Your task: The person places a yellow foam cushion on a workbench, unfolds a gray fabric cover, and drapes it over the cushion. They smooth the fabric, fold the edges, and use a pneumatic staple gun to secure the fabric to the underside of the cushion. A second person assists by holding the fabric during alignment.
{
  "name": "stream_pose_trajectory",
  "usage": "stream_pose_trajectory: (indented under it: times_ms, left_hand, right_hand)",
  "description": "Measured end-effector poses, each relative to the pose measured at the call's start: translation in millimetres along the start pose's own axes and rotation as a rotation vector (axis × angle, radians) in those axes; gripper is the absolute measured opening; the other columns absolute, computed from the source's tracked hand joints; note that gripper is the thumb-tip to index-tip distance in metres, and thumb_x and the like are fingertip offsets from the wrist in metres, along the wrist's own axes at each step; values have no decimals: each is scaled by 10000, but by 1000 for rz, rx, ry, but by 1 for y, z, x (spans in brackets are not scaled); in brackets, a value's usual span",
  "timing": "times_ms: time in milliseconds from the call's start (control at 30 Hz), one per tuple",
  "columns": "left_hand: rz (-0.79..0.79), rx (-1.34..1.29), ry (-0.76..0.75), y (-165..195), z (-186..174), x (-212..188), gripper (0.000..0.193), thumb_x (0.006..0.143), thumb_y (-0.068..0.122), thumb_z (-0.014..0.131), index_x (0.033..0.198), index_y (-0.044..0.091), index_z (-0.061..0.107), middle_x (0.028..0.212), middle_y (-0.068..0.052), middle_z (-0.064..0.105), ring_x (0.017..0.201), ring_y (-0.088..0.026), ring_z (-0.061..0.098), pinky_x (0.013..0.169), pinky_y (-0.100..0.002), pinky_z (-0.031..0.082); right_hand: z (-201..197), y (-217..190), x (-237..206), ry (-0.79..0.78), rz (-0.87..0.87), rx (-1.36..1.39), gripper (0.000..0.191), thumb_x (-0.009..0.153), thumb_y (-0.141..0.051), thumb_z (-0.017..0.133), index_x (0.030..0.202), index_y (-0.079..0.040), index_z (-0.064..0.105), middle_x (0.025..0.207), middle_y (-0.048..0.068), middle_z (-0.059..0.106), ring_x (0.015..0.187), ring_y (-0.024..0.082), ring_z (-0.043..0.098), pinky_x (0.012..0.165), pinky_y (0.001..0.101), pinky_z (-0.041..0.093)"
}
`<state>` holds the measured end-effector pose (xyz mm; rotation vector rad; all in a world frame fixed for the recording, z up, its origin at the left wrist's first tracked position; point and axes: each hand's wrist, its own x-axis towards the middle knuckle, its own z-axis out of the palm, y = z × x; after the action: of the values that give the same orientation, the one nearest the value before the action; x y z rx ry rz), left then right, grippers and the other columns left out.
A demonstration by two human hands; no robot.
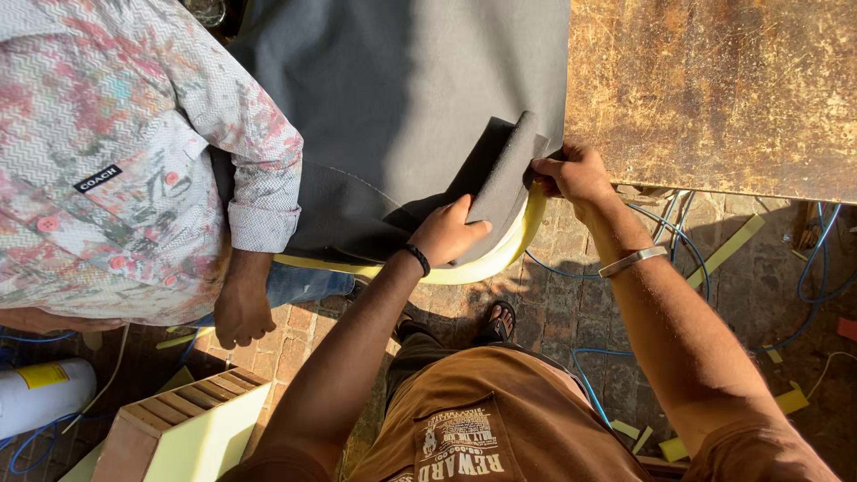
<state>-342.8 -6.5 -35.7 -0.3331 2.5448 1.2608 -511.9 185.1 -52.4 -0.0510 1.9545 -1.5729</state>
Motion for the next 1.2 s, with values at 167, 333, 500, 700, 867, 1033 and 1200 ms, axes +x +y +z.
stream_pose_trajectory:
  times_ms: [167, 333, 500, 700, 867, 1033, 1200]
  left_hand:
    - [-18, 244, 44, 10, 12, -11, 633, 735, 416, 809, 1091, -59, 591, 998, -263, 716, 933, -374, 725, 822, -445, 578]
    - [109, 350, 165, 21, 12, -24, 364, 849, 331, 758, 900, -28, 725, 903, -259, 731, 895, -411, 719, 802, -492, 564]
    - [61, 228, 46, 21, -17, -20, 435, 823, 347, 814, 880, -66, 691, 827, -267, 715, 761, -357, 743, 706, -451, 576]
    - [75, -26, -108, 3, -5, -9, 430, 801, 308, 817, 987, -67, 719, 897, -204, 772, 816, -284, 773, 742, -397, 586]
    - [27, -42, -145, -18, 12, 2, 469, 827, 325, 805, 1079, -54, 694, 1019, -203, 768, 934, -279, 755, 820, -388, 568]
    - [-11, -67, -45, -19, 16, 6, 528, 830, 326, 802, 1177, -33, 628, 1126, -207, 729, 1047, -301, 717, 909, -401, 545]
    - [-8, -3, -88, -8, 11, 1, 472, 828, 343, 751, 1147, 0, 698, 1100, -199, 759, 1034, -310, 736, 910, -420, 550]
  right_hand:
    - [0, 3, -3, -22, -1, -9, 209, 941, -132, 715, 1108, -7, 706, 913, 96, 763, 716, 127, 708, 662, 291, 617]
    - [2, -9, -26, -56, 134, -98, 347, 977, -348, 712, 1020, -6, 744, 852, 126, 714, 715, 184, 679, 661, 352, 579]
    - [11, 0, -35, -164, 58, -34, 394, 955, -429, 693, 905, -39, 698, 795, 77, 701, 740, 188, 661, 709, 368, 554]
    - [14, 16, -28, -181, 17, 155, 384, 985, -434, 673, 837, -80, 653, 738, 33, 633, 673, 144, 557, 666, 296, 458]
    - [20, 24, -30, -92, 11, 160, 244, 917, -278, 757, 777, -98, 670, 682, -3, 602, 610, 113, 491, 600, 283, 401]
    - [26, 47, -23, 114, -37, 475, 237, 875, -132, 760, 694, -102, 610, 634, -17, 543, 536, 109, 427, 520, 280, 337]
    - [35, 61, -10, 205, -35, 545, 229, 850, -81, 747, 682, -101, 592, 621, -19, 516, 511, 108, 413, 489, 292, 316]
